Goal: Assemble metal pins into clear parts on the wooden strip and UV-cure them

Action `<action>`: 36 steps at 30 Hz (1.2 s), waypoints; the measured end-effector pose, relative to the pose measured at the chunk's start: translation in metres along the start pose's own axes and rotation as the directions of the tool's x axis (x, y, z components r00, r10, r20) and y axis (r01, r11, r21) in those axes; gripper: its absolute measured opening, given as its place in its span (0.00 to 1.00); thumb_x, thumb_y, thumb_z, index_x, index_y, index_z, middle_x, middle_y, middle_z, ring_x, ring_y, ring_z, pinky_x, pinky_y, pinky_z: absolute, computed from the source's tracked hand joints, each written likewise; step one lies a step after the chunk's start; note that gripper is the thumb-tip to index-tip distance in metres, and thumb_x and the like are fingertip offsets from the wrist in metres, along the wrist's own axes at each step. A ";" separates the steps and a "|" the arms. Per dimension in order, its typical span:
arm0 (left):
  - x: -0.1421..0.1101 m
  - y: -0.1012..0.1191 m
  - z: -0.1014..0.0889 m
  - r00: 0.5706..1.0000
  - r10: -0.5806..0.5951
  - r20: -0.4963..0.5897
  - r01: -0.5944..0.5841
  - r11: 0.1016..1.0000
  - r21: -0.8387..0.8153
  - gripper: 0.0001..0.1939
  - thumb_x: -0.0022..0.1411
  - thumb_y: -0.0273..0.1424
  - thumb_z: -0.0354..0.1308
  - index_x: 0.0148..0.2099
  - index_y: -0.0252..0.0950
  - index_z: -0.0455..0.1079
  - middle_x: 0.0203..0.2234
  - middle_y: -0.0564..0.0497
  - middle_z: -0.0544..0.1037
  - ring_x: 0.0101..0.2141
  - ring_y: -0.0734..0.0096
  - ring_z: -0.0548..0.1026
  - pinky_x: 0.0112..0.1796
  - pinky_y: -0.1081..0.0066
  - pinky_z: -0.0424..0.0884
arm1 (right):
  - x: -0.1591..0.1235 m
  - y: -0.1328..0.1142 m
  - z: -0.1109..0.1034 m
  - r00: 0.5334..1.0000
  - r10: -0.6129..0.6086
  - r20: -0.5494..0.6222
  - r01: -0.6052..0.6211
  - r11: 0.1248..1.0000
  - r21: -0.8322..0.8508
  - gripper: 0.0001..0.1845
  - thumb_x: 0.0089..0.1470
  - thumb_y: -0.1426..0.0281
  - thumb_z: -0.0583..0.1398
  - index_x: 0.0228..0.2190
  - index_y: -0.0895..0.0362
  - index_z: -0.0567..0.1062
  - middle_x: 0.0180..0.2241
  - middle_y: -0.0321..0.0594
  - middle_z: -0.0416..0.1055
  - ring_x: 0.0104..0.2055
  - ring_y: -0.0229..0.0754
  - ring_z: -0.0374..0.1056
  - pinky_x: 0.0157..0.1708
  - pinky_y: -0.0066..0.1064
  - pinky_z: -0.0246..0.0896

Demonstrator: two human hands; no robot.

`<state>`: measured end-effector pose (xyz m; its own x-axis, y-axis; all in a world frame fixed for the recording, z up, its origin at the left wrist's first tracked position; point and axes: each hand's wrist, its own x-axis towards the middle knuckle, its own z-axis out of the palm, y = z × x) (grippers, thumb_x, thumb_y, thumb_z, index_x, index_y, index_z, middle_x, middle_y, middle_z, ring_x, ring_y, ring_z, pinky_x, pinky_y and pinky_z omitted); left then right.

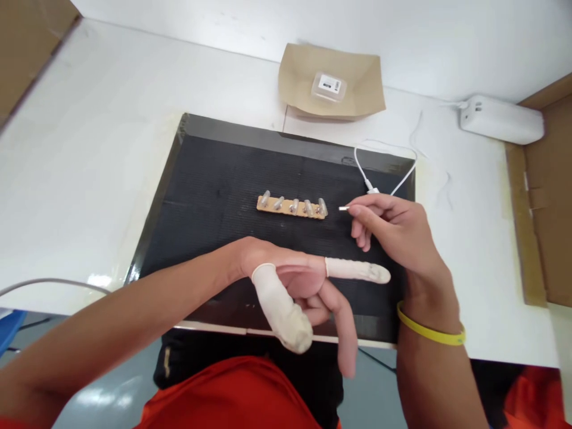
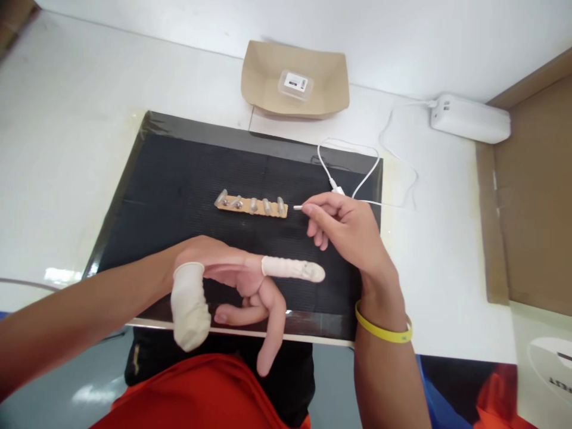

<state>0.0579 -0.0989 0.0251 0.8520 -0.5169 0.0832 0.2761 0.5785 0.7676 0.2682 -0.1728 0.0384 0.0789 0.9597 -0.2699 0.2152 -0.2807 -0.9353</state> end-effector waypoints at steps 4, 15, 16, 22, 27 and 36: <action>-0.001 -0.004 0.001 0.994 0.091 -0.057 -0.096 0.992 -0.084 0.62 0.44 0.32 0.75 0.76 0.45 0.48 0.46 0.47 0.81 0.22 0.78 0.60 0.27 0.70 0.70 | 0.001 -0.002 0.001 0.987 0.092 0.129 -0.085 0.995 -0.056 0.16 0.54 0.56 0.71 0.32 0.56 0.83 0.19 0.33 0.74 0.17 0.31 0.66 0.15 0.20 0.59; 0.002 -0.016 -0.004 0.965 0.234 -0.115 -0.253 0.948 -0.193 0.59 0.51 0.51 0.70 0.77 0.43 0.46 0.56 0.41 0.76 0.24 0.79 0.58 0.30 0.69 0.68 | -0.002 0.001 0.001 0.971 0.123 0.206 -0.128 0.992 0.008 0.19 0.52 0.52 0.72 0.32 0.57 0.83 0.18 0.35 0.74 0.16 0.33 0.66 0.15 0.22 0.61; 0.002 -0.014 -0.002 0.971 0.225 -0.081 -0.236 0.952 -0.195 0.59 0.50 0.53 0.69 0.77 0.42 0.46 0.56 0.40 0.76 0.23 0.79 0.59 0.29 0.68 0.68 | -0.003 0.000 0.002 0.959 0.134 0.250 -0.141 0.990 0.009 0.19 0.52 0.53 0.71 0.32 0.57 0.83 0.18 0.35 0.75 0.16 0.33 0.67 0.15 0.22 0.61; 0.002 -0.011 0.008 0.957 0.252 -0.145 -0.279 0.935 -0.217 0.55 0.53 0.57 0.62 0.75 0.38 0.51 0.53 0.39 0.77 0.21 0.80 0.57 0.26 0.69 0.66 | -0.001 0.001 0.003 0.999 0.014 -0.033 -0.014 1.000 -0.002 0.11 0.56 0.60 0.70 0.32 0.55 0.82 0.19 0.32 0.74 0.16 0.30 0.66 0.16 0.19 0.61; -0.003 -0.007 0.007 0.968 0.224 -0.110 -0.245 0.938 -0.247 0.63 0.54 0.55 0.63 0.78 0.41 0.30 0.57 0.35 0.75 0.22 0.77 0.59 0.31 0.64 0.68 | -0.001 -0.001 0.002 0.958 0.098 0.269 -0.102 0.995 0.002 0.13 0.51 0.60 0.71 0.33 0.56 0.82 0.16 0.34 0.74 0.16 0.36 0.68 0.15 0.24 0.63; 0.001 -0.005 0.001 0.969 0.235 -0.071 -0.246 0.918 -0.311 0.58 0.64 0.60 0.49 0.76 0.38 0.15 0.57 0.34 0.74 0.21 0.76 0.63 0.35 0.62 0.71 | 0.000 0.000 0.008 0.958 0.100 0.270 -0.094 0.995 -0.034 0.08 0.51 0.65 0.69 0.33 0.56 0.82 0.17 0.33 0.75 0.17 0.36 0.70 0.17 0.23 0.66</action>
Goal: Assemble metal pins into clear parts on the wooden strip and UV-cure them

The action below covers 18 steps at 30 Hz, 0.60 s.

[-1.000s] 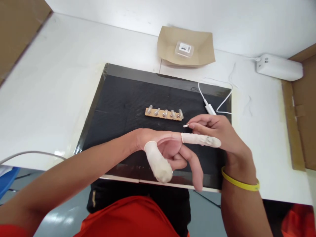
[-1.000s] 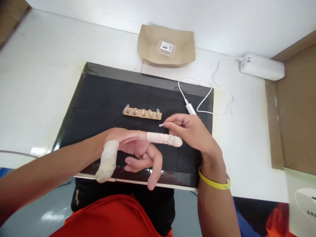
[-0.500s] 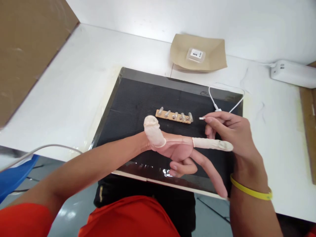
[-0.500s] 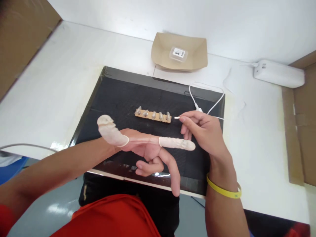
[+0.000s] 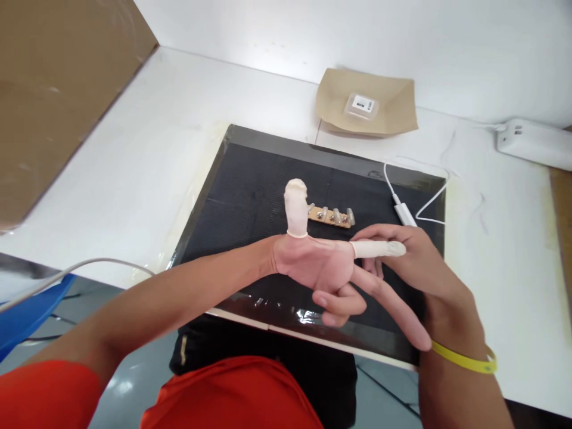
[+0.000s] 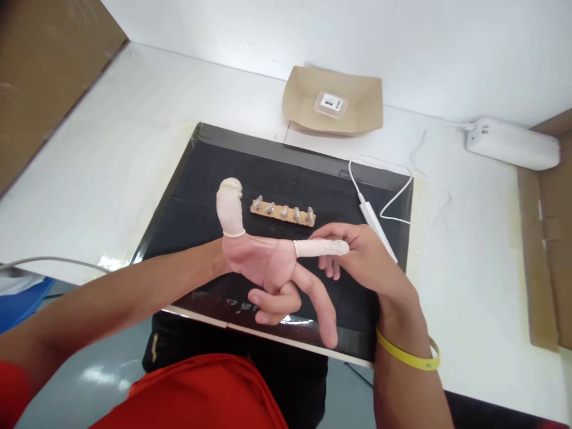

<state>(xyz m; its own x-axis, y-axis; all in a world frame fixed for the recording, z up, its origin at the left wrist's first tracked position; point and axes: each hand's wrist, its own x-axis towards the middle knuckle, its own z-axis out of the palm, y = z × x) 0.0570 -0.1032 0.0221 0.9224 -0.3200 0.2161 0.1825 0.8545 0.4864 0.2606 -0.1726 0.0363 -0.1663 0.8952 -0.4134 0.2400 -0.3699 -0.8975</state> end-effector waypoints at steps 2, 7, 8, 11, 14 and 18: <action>0.002 0.001 0.001 1.000 -0.002 -0.010 0.002 1.000 0.010 0.55 0.66 0.60 0.43 0.76 0.35 0.16 0.58 0.32 0.74 0.20 0.76 0.63 0.33 0.62 0.72 | 0.001 -0.001 0.001 0.996 -0.022 -0.083 0.023 1.000 0.008 0.09 0.53 0.63 0.69 0.32 0.56 0.82 0.17 0.33 0.74 0.17 0.35 0.69 0.17 0.23 0.65; 0.006 0.006 0.008 0.988 -0.136 -0.075 0.141 0.987 0.072 0.52 0.67 0.61 0.36 0.77 0.26 0.37 0.56 0.31 0.75 0.20 0.75 0.60 0.33 0.61 0.74 | 0.001 -0.003 0.003 0.989 0.008 -0.146 -0.003 0.999 0.036 0.19 0.50 0.53 0.73 0.31 0.56 0.82 0.17 0.34 0.73 0.15 0.34 0.65 0.15 0.24 0.62; 0.006 0.006 0.008 0.984 -0.166 -0.070 0.171 0.982 0.081 0.51 0.67 0.61 0.36 0.77 0.26 0.41 0.55 0.31 0.76 0.20 0.75 0.60 0.34 0.60 0.75 | 0.000 -0.003 0.003 0.997 0.042 -0.064 -0.040 0.999 0.036 0.20 0.51 0.52 0.72 0.31 0.57 0.82 0.17 0.34 0.73 0.15 0.35 0.66 0.15 0.24 0.63; 0.007 0.005 0.007 0.978 -0.209 -0.030 0.211 0.970 0.117 0.51 0.67 0.62 0.36 0.74 0.25 0.52 0.54 0.32 0.77 0.20 0.75 0.59 0.35 0.60 0.77 | -0.001 -0.003 0.003 0.999 0.048 -0.015 -0.048 0.999 0.019 0.19 0.52 0.52 0.72 0.32 0.57 0.83 0.17 0.35 0.74 0.17 0.35 0.67 0.16 0.24 0.64; 0.006 0.003 0.003 0.969 -0.246 0.028 0.237 0.956 0.173 0.51 0.65 0.62 0.41 0.70 0.22 0.60 0.56 0.30 0.76 0.22 0.74 0.60 0.37 0.60 0.79 | -0.001 -0.001 0.002 0.969 -0.064 -0.241 0.067 0.998 0.003 0.15 0.53 0.56 0.72 0.31 0.55 0.82 0.18 0.32 0.74 0.17 0.31 0.66 0.17 0.20 0.61; 0.005 0.004 -0.002 0.951 -0.279 0.132 0.249 0.947 0.205 0.42 0.63 0.55 0.53 0.65 0.24 0.69 0.56 0.34 0.77 0.22 0.74 0.62 0.41 0.61 0.80 | 0.000 0.000 0.004 0.981 -0.071 -0.181 0.062 0.997 -0.054 0.13 0.55 0.57 0.71 0.32 0.55 0.83 0.19 0.34 0.76 0.19 0.30 0.67 0.18 0.19 0.60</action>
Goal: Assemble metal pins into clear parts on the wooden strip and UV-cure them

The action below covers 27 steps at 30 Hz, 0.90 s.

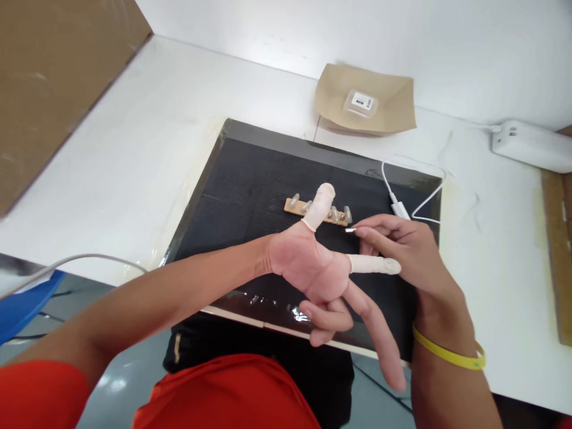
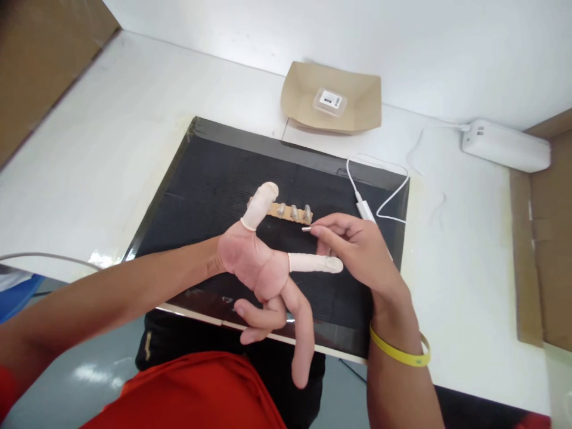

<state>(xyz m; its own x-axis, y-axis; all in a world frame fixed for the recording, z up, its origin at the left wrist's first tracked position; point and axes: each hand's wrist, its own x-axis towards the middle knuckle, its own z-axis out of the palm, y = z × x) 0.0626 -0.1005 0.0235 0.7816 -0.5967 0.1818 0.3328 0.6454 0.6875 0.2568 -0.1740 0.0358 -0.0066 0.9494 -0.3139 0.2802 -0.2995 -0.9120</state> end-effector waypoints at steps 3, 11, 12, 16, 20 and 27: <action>-0.002 0.002 -0.001 0.998 0.014 0.054 -0.014 1.000 0.011 0.41 0.62 0.56 0.54 0.62 0.26 0.73 0.58 0.36 0.75 0.23 0.74 0.65 0.43 0.61 0.79 | -0.001 0.000 0.001 0.999 -0.012 0.041 0.013 1.000 -0.010 0.13 0.56 0.58 0.71 0.33 0.55 0.84 0.20 0.34 0.77 0.19 0.31 0.67 0.17 0.20 0.62; 0.012 -0.033 -0.017 0.980 -0.045 0.194 0.047 0.999 -0.004 0.49 0.55 0.67 0.56 0.65 0.37 0.71 0.45 0.42 0.81 0.21 0.69 0.68 0.37 0.59 0.79 | -0.002 -0.001 -0.002 0.999 -0.037 0.014 0.036 0.999 0.012 0.16 0.54 0.55 0.71 0.32 0.56 0.82 0.18 0.34 0.75 0.15 0.35 0.68 0.15 0.25 0.66; 0.014 -0.036 -0.020 0.973 -0.077 0.219 0.070 0.997 0.038 0.45 0.56 0.66 0.56 0.60 0.37 0.76 0.40 0.43 0.81 0.22 0.69 0.69 0.38 0.60 0.79 | -0.002 -0.001 -0.002 0.999 -0.036 0.027 0.036 0.999 0.010 0.16 0.55 0.56 0.71 0.33 0.56 0.82 0.17 0.34 0.74 0.15 0.35 0.68 0.15 0.25 0.66; 0.013 -0.034 -0.023 0.979 -0.132 0.158 0.095 0.971 0.222 0.30 0.62 0.58 0.58 0.45 0.38 0.84 0.24 0.50 0.74 0.23 0.67 0.71 0.40 0.64 0.79 | -0.003 -0.003 -0.004 0.968 -0.105 -0.227 0.112 0.993 0.020 0.13 0.55 0.57 0.71 0.33 0.54 0.81 0.18 0.32 0.74 0.15 0.33 0.67 0.15 0.25 0.66; 0.010 -0.030 -0.013 0.988 -0.148 0.051 0.131 0.962 0.240 0.25 0.63 0.50 0.60 0.49 0.35 0.82 0.42 0.46 0.81 0.23 0.72 0.71 0.36 0.65 0.79 | -0.004 -0.003 -0.006 0.997 -0.053 -0.060 0.053 0.999 0.004 0.17 0.54 0.55 0.71 0.32 0.56 0.81 0.17 0.33 0.74 0.15 0.35 0.67 0.15 0.26 0.66; 0.009 -0.050 0.013 0.903 0.118 -0.412 0.008 0.956 0.292 0.39 0.62 0.47 0.61 0.72 0.38 0.63 0.47 0.46 0.79 0.29 0.70 0.72 0.28 0.71 0.73 | -0.004 -0.004 -0.007 0.993 -0.052 -0.106 0.056 0.998 0.034 0.16 0.53 0.56 0.72 0.32 0.56 0.81 0.18 0.33 0.74 0.15 0.34 0.68 0.14 0.24 0.66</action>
<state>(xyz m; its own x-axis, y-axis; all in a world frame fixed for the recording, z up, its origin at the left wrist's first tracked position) 0.0462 -0.1437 -0.0002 0.9628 -0.2665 -0.0443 0.1708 0.4734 0.8641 0.2627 -0.1763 0.0423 0.0802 0.9683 -0.2366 0.2471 -0.2492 -0.9364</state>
